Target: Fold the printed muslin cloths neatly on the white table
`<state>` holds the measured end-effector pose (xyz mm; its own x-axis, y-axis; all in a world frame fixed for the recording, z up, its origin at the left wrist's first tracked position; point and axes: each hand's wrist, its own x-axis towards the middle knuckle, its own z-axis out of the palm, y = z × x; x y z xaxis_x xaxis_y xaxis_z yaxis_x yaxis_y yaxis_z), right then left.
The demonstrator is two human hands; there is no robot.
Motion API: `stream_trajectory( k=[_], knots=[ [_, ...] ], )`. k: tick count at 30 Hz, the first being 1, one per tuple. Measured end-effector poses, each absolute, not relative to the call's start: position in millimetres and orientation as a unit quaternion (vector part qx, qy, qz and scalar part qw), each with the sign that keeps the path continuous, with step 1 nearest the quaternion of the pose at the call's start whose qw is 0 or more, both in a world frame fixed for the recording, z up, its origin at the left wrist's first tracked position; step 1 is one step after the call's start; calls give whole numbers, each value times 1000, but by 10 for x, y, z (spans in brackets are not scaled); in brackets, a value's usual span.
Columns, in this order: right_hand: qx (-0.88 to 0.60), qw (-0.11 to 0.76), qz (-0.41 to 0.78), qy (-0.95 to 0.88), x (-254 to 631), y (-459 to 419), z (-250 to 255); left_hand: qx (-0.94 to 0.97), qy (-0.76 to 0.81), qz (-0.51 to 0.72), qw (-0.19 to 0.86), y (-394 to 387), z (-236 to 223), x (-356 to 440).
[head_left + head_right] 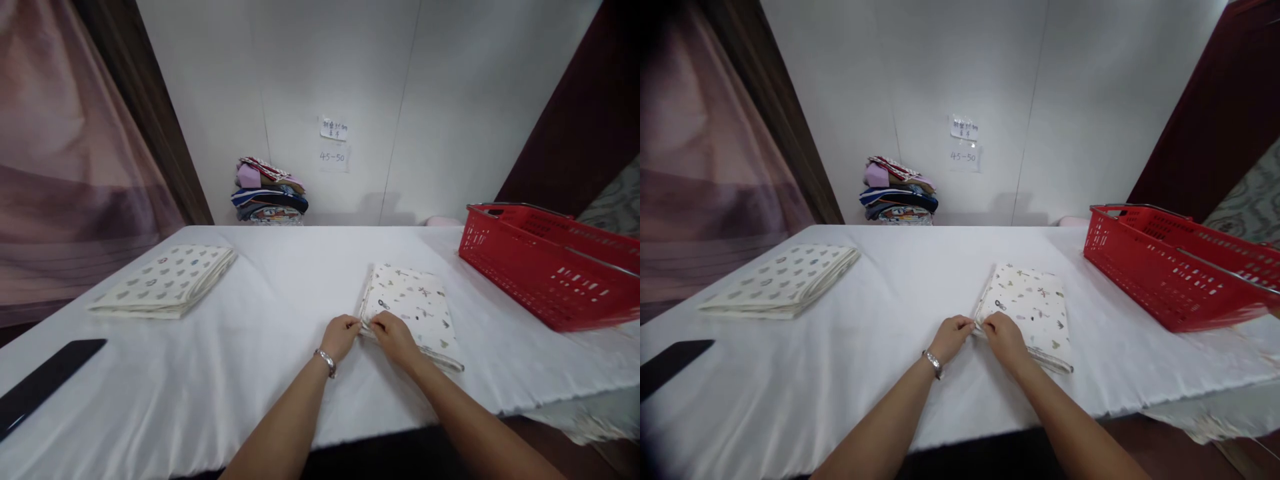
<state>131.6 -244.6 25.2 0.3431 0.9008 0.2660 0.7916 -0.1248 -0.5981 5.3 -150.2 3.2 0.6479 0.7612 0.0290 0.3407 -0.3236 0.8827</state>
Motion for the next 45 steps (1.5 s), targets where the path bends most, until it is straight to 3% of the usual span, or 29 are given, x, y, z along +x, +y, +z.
stream_trajectory(
  k=[20, 33, 45],
  knots=[
    [-761, 277, 33, -586, 1203, -2432, 264, 772, 339, 235, 484, -1511, 60, 61],
    [-754, 362, 41, -546, 1266, -2442, 192, 823, 423, 194, 325, -1532, 143, -4],
    [-747, 296, 26, -595, 1186, -2483, 257, 828, 422, 164, 331, -1564, 118, 20]
  ],
)
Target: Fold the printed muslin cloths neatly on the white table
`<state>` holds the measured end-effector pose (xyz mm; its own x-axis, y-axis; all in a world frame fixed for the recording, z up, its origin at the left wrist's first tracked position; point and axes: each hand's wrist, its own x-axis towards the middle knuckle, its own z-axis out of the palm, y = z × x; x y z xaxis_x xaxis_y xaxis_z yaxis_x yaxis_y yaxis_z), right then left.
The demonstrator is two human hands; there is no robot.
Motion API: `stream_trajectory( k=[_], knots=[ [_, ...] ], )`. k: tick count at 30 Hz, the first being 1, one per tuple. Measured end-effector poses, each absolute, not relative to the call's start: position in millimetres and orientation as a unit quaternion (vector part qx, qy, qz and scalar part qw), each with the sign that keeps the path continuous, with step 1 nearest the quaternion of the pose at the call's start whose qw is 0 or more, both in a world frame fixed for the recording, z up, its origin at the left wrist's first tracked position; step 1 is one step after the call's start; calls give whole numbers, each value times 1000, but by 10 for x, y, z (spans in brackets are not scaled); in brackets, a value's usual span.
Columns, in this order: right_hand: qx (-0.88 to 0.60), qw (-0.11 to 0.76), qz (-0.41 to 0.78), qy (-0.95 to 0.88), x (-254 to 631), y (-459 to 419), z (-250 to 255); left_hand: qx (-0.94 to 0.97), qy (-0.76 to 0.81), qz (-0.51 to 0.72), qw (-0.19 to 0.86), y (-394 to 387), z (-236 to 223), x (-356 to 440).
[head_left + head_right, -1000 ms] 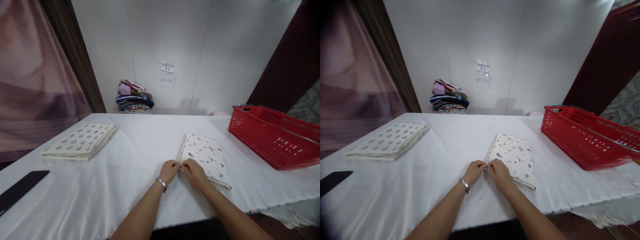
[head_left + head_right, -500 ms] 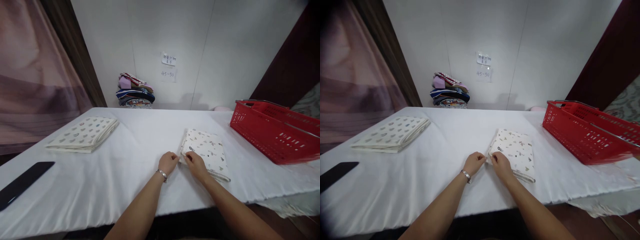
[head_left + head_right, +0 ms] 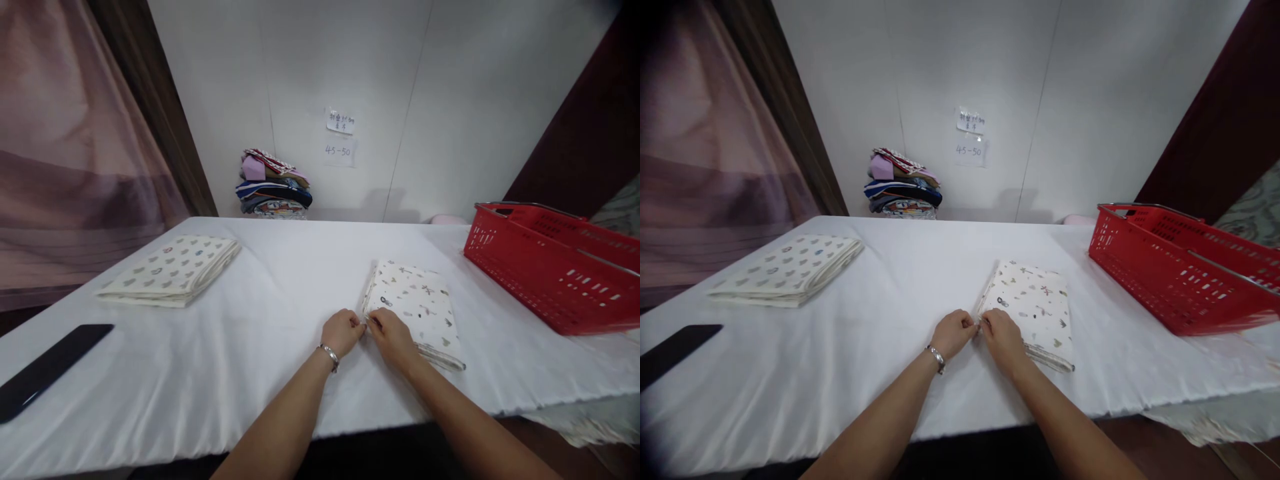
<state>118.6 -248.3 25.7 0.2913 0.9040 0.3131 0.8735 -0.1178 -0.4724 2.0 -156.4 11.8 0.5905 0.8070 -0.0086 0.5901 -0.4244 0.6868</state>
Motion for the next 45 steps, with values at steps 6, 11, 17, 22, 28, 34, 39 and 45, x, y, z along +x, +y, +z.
stream_trajectory(
  k=[6, 11, 17, 22, 28, 34, 39, 45],
  knots=[
    [-747, 278, 19, -604, 1165, -2503, 270, 773, 410, 198, 443, -1490, 59, 44],
    [-739, 241, 1, -629, 1148, -2508, 273, 728, 426, 201, 498, -1481, 84, 91],
    [-752, 262, 13, -604, 1203, -2469, 234, 736, 424, 182, 496, -1479, 168, 62],
    [-766, 330, 81, -546, 1290, -2438, 208, 759, 444, 190, 436, -1441, 239, -67],
    [-769, 327, 79, -544, 1334, -2453, 202, 792, 449, 131, 392, -1511, 248, 29],
    [-773, 304, 70, -553, 1345, -2436, 207, 788, 457, 104, 400, -1514, 270, 152],
    [-768, 299, 76, -561, 1340, -2473, 220, 760, 465, 114, 439, -1584, 299, 148],
    [-759, 304, 70, -571, 1384, -2475, 154, 717, 504, 161, 453, -1695, 249, 209]
  ],
)
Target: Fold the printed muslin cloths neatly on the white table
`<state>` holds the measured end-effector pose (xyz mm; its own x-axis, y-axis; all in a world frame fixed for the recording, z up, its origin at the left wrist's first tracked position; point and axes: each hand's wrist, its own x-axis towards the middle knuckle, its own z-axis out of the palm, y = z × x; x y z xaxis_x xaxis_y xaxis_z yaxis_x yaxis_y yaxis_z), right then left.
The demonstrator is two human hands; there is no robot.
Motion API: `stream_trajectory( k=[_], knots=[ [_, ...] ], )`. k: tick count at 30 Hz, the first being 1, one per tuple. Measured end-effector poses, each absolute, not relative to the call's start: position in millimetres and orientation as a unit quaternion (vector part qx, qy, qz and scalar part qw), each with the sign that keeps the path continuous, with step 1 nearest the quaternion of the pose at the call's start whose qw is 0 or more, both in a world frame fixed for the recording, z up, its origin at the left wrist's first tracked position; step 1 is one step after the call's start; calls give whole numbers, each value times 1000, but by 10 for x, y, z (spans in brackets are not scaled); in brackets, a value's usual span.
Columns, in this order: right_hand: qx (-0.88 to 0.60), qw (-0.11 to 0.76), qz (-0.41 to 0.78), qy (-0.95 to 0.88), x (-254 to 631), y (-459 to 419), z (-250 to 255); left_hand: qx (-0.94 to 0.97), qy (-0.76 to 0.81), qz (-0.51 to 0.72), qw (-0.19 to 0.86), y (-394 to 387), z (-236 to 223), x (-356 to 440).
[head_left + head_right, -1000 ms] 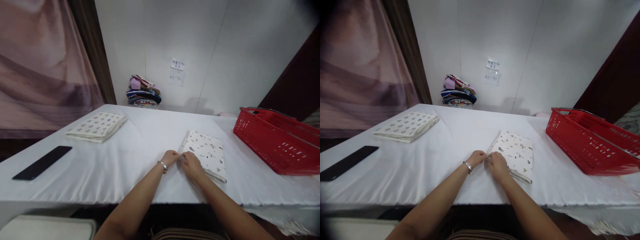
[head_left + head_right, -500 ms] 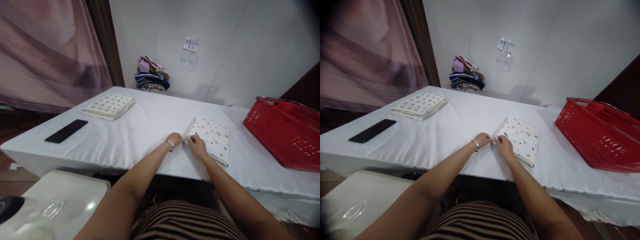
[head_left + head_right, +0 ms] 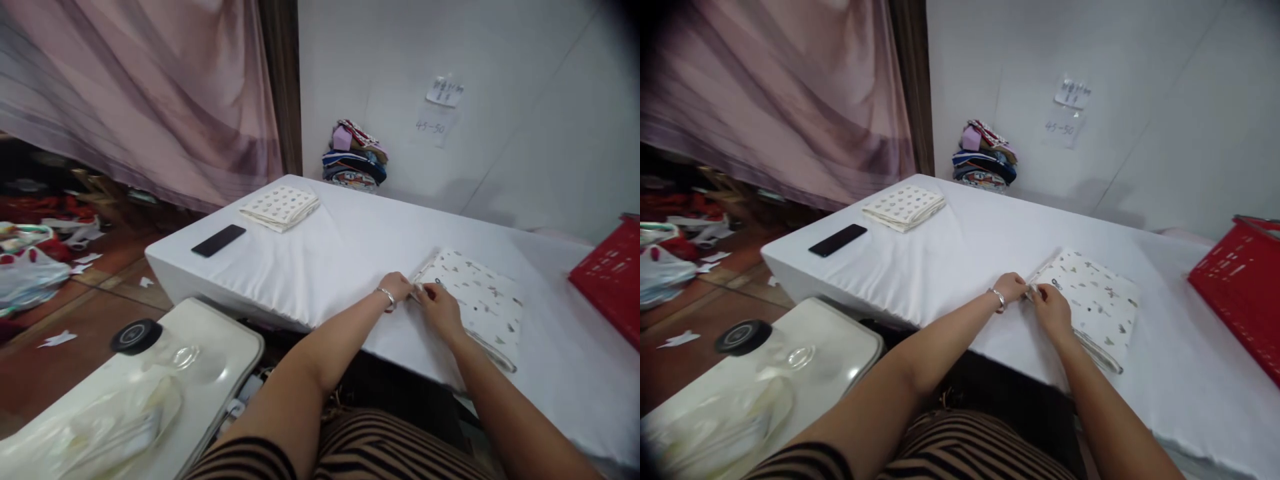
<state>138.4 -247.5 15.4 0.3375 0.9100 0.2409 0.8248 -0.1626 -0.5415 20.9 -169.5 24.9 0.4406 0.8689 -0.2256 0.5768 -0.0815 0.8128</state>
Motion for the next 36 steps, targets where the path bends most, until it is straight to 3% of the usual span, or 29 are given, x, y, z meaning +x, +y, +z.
stream_trajectory(
  k=[14, 30, 36],
  knots=[
    [-742, 365, 73, -558, 1286, -2438, 189, 666, 499, 211, 513, -1616, 69, 200],
    [-741, 256, -45, -620, 1109, -2508, 155, 574, 449, 205, 654, -1538, 115, 125],
    [-744, 261, -46, -614, 1092, -2497, 157, 561, 458, 214, 656, -1545, 117, 105]
  ],
)
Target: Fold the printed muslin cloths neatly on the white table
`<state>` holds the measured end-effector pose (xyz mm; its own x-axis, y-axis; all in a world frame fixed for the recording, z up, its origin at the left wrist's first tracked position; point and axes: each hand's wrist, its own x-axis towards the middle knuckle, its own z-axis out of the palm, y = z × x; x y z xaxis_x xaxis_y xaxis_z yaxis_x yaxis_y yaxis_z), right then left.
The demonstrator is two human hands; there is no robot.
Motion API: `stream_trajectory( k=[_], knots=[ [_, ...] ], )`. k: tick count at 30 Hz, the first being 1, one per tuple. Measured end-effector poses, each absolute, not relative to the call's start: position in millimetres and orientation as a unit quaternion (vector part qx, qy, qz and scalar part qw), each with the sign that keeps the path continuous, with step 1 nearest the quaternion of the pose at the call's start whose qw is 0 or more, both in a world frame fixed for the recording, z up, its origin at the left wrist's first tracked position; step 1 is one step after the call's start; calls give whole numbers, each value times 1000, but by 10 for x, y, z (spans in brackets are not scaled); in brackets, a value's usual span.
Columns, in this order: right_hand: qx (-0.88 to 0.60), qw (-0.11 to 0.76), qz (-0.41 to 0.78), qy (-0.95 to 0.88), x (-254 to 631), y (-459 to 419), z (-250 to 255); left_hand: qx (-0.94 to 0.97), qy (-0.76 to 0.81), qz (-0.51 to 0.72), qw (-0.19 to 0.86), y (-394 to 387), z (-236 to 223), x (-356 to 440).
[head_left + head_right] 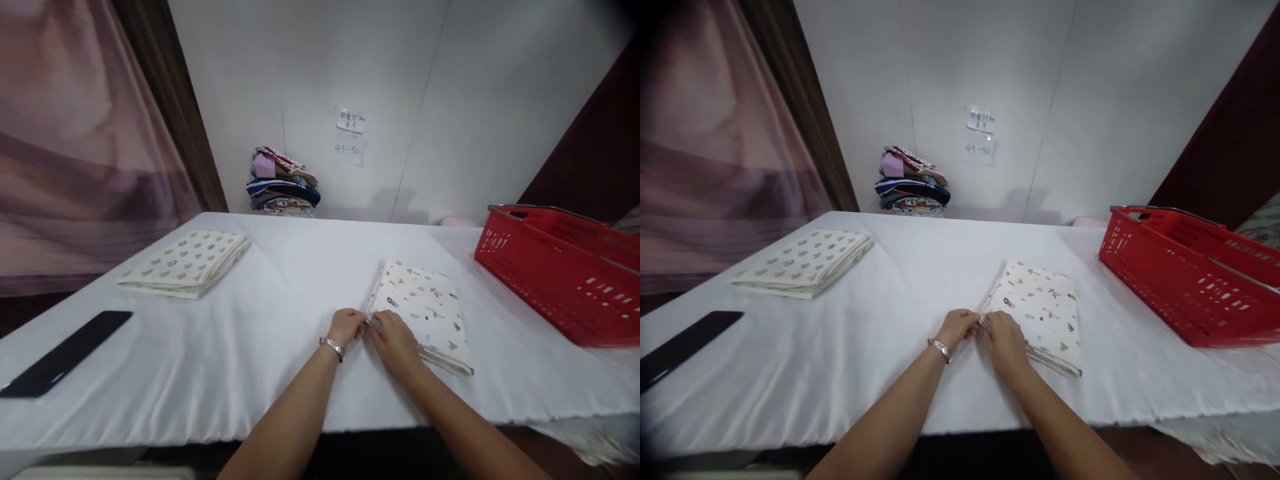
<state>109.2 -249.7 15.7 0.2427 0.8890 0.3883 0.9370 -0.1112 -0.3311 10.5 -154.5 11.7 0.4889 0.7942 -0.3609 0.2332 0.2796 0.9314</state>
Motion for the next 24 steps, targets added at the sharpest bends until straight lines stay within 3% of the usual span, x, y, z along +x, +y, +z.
stream_trajectory(
  k=[10, 24],
  knots=[
    [-757, 362, 37, -543, 1213, -2440, 107, 595, 465, 249, 607, -1534, 88, 140],
    [-742, 399, 10, -538, 1185, -2499, 129, 532, 421, 285, 677, -1562, 62, 185]
  ],
)
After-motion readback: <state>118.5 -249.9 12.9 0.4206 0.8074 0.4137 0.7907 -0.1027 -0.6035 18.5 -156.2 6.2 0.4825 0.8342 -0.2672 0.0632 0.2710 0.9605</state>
